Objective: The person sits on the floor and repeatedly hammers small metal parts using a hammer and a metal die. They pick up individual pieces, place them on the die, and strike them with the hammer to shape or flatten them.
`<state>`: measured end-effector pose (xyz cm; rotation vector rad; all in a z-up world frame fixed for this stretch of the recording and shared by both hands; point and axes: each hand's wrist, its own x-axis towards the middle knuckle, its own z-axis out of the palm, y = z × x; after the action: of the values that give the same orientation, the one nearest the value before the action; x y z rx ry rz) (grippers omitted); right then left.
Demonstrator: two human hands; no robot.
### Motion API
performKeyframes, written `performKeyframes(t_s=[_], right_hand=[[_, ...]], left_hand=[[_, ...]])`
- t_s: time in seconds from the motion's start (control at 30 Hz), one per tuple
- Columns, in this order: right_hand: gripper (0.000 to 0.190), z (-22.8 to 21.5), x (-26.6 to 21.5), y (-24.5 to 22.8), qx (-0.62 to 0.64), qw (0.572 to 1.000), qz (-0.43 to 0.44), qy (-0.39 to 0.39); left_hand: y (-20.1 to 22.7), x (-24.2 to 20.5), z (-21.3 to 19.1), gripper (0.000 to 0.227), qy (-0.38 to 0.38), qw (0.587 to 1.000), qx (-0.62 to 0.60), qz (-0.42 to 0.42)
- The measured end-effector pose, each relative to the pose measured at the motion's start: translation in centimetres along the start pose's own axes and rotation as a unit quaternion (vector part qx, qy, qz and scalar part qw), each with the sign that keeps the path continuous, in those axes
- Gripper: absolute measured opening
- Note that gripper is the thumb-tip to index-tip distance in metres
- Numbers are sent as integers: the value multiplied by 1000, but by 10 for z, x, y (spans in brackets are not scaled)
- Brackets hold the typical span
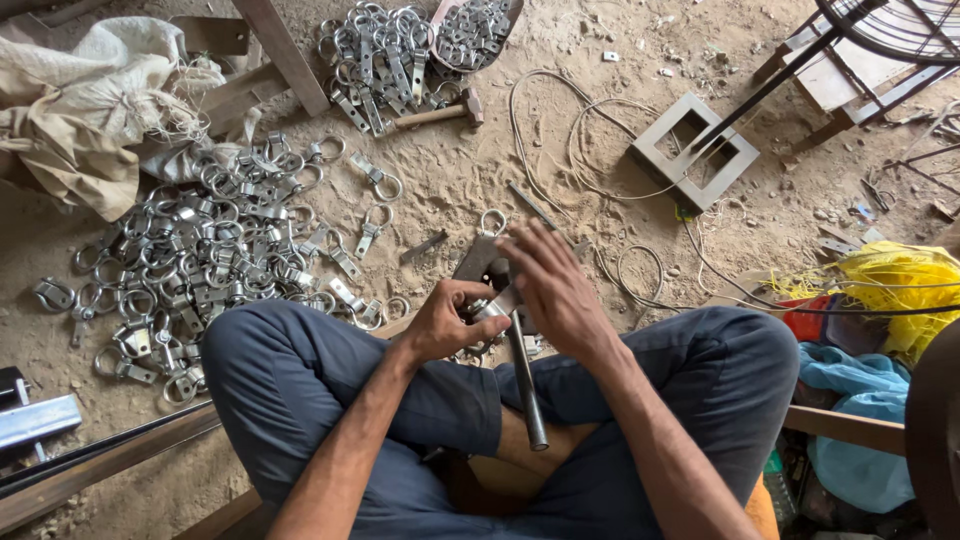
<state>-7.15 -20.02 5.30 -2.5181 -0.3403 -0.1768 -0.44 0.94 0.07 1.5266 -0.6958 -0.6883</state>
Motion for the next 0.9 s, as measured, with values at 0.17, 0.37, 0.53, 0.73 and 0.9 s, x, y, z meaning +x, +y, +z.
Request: performKeyframes(t_s=[0.17,0.37,0.53,0.73,0.9], right_hand=[[46,0,-3,2,11,1000,-16,7],[48,-9,-4,-6,30,999,9,37],[46,-13,1,-11,31,997,32,59],[51,-25,6,-21,-6,998,15,54],[53,-20,-1,-14,-35,996,-5,78]], left_hand=[[1,0,3,37,-11,999,19,30],[8,-4,-4,38,-1,1000,24,19],[14,2,2,37,-1,1000,-5,21],[15,-1,0,36,17,999,-40,19],[9,-3,2,35,23,998,-55,15]])
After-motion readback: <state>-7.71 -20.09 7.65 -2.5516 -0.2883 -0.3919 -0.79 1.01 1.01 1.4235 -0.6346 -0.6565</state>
